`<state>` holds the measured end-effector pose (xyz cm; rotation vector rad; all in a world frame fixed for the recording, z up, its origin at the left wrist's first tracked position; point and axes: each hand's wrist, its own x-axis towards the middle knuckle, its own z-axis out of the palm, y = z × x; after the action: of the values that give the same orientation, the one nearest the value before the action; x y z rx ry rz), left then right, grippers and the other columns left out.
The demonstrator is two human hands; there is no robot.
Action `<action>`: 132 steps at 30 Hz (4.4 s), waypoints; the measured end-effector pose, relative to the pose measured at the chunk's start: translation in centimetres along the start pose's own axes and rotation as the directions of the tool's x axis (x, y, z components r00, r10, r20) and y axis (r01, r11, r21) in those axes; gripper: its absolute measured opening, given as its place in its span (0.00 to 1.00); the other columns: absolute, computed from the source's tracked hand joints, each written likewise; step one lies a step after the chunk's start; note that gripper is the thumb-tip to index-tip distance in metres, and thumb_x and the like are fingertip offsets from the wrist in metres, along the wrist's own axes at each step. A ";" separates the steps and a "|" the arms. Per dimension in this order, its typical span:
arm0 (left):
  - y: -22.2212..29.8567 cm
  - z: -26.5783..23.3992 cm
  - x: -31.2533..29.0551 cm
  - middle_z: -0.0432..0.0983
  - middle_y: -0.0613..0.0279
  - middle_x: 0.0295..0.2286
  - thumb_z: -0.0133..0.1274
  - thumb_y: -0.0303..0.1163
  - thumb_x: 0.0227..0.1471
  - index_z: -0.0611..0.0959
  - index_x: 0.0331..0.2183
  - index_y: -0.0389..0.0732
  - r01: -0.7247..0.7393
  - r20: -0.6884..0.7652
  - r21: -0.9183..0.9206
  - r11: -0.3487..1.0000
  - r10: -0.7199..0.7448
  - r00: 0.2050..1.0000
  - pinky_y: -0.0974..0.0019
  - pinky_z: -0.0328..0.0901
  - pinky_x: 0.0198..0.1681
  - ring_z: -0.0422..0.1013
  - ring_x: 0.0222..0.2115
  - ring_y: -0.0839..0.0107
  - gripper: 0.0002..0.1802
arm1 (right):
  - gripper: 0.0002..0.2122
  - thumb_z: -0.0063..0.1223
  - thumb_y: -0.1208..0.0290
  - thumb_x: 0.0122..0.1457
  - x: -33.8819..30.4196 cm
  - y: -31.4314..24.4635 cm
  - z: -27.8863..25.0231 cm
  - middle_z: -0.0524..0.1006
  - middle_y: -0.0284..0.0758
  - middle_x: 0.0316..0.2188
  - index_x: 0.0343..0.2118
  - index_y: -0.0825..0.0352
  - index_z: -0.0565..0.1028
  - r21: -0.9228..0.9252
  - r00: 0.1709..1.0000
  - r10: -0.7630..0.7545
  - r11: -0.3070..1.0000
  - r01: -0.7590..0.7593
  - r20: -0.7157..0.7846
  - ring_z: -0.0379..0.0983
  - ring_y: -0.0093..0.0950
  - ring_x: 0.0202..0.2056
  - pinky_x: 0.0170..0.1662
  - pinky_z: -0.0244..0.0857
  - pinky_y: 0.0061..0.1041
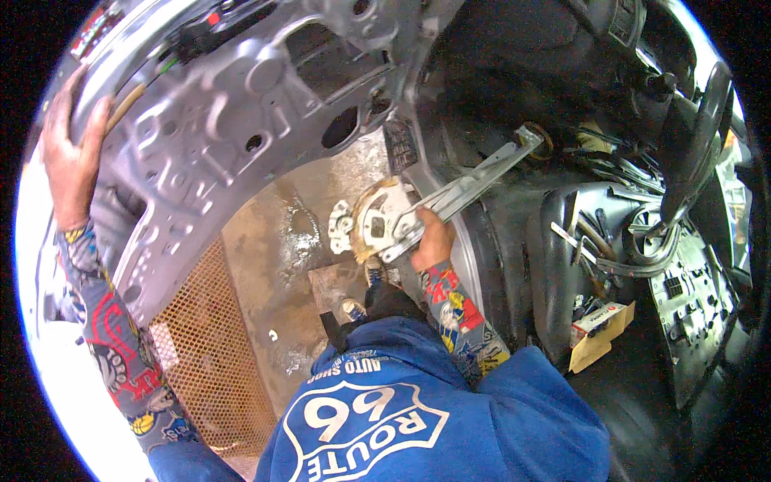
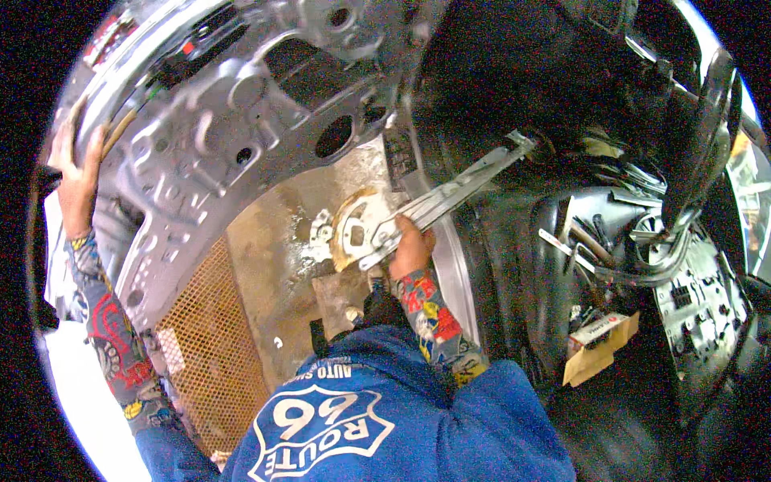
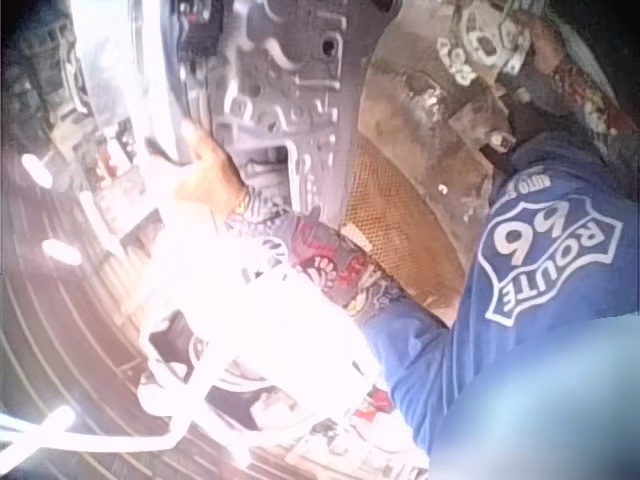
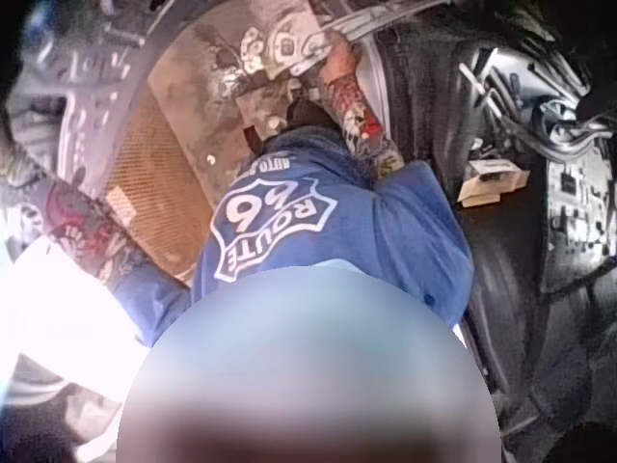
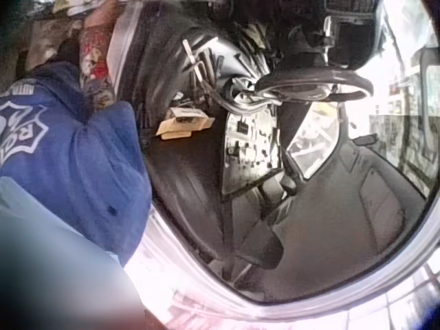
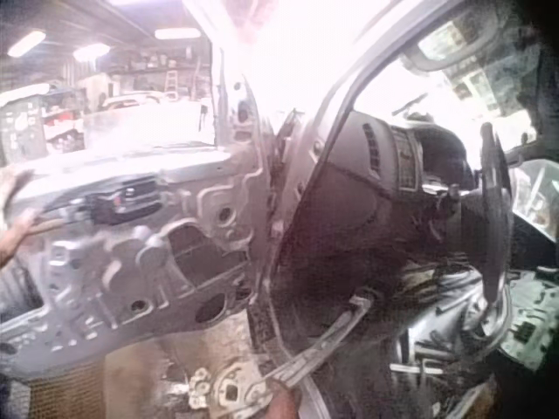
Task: The person retrieves a box of fasteners from the car seat, selects several bolts, and then lifts a car door into position. They align the door with the vehicle frame and begin securing it by hand-tightening bolts into the door hinge area.
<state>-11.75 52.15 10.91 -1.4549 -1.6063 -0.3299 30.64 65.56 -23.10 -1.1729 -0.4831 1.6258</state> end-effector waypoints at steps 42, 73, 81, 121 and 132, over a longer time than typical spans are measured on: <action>18.3 -21.2 -18.1 0.76 0.43 0.42 0.64 0.46 0.43 0.75 0.48 0.37 0.697 0.404 -0.436 0.569 -0.569 0.717 0.49 0.63 0.52 0.71 0.48 0.47 0.34 | 0.20 0.61 0.74 0.57 -28.9 5.9 10.5 0.76 0.37 0.45 0.52 0.69 0.70 -0.133 0.469 0.059 0.983 0.127 0.881 0.74 0.28 0.46 0.49 0.68 0.31; 15.7 -31.6 -30.1 0.72 0.66 0.25 0.62 0.36 0.30 0.79 0.36 0.35 0.977 0.830 -0.165 -0.134 -0.554 0.064 0.70 0.64 0.31 0.68 0.26 0.75 0.26 | 0.24 0.50 0.68 0.60 -19.0 -9.7 41.2 0.66 0.47 0.57 0.59 0.68 0.63 0.397 -0.500 -0.166 -0.422 0.815 0.850 0.60 0.43 0.59 0.62 0.51 0.39; 18.5 -29.3 -32.1 0.71 0.67 0.26 0.63 0.39 0.40 0.78 0.39 0.36 0.711 0.800 -0.497 -0.497 -0.579 0.154 0.72 0.64 0.29 0.67 0.25 0.79 0.24 | 0.27 0.47 0.46 0.63 -13.8 -6.7 45.5 0.67 0.39 0.60 0.59 0.58 0.67 0.333 -0.564 -0.269 -0.584 0.740 0.781 0.65 0.46 0.57 0.60 0.55 0.49; 18.3 -28.2 -30.6 0.67 0.63 0.27 0.54 0.37 0.52 0.68 0.47 0.35 -0.647 -0.213 -0.761 -0.039 -0.927 0.307 0.69 0.67 0.32 0.68 0.23 0.75 0.24 | 0.37 0.54 0.44 0.59 -22.5 -1.5 25.8 0.72 0.42 0.52 0.61 0.72 0.63 -0.210 -0.346 0.505 0.754 0.622 0.791 0.70 0.35 0.52 0.56 0.65 0.33; 17.0 -29.5 -25.8 0.70 0.44 0.52 0.45 0.54 0.56 0.67 0.57 0.38 -0.176 -0.159 -0.976 0.124 -0.966 0.202 0.47 0.70 0.48 0.73 0.46 0.51 0.36 | 0.28 0.47 0.50 0.65 -27.2 -3.1 23.5 0.74 0.39 0.54 0.60 0.66 0.65 -0.547 -0.443 0.592 0.802 0.241 0.673 0.72 0.33 0.54 0.56 0.67 0.38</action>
<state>13.34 18.90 1.35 -0.7441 -0.7190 -2.5144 11.69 47.93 2.01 0.5923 -2.1220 2.7202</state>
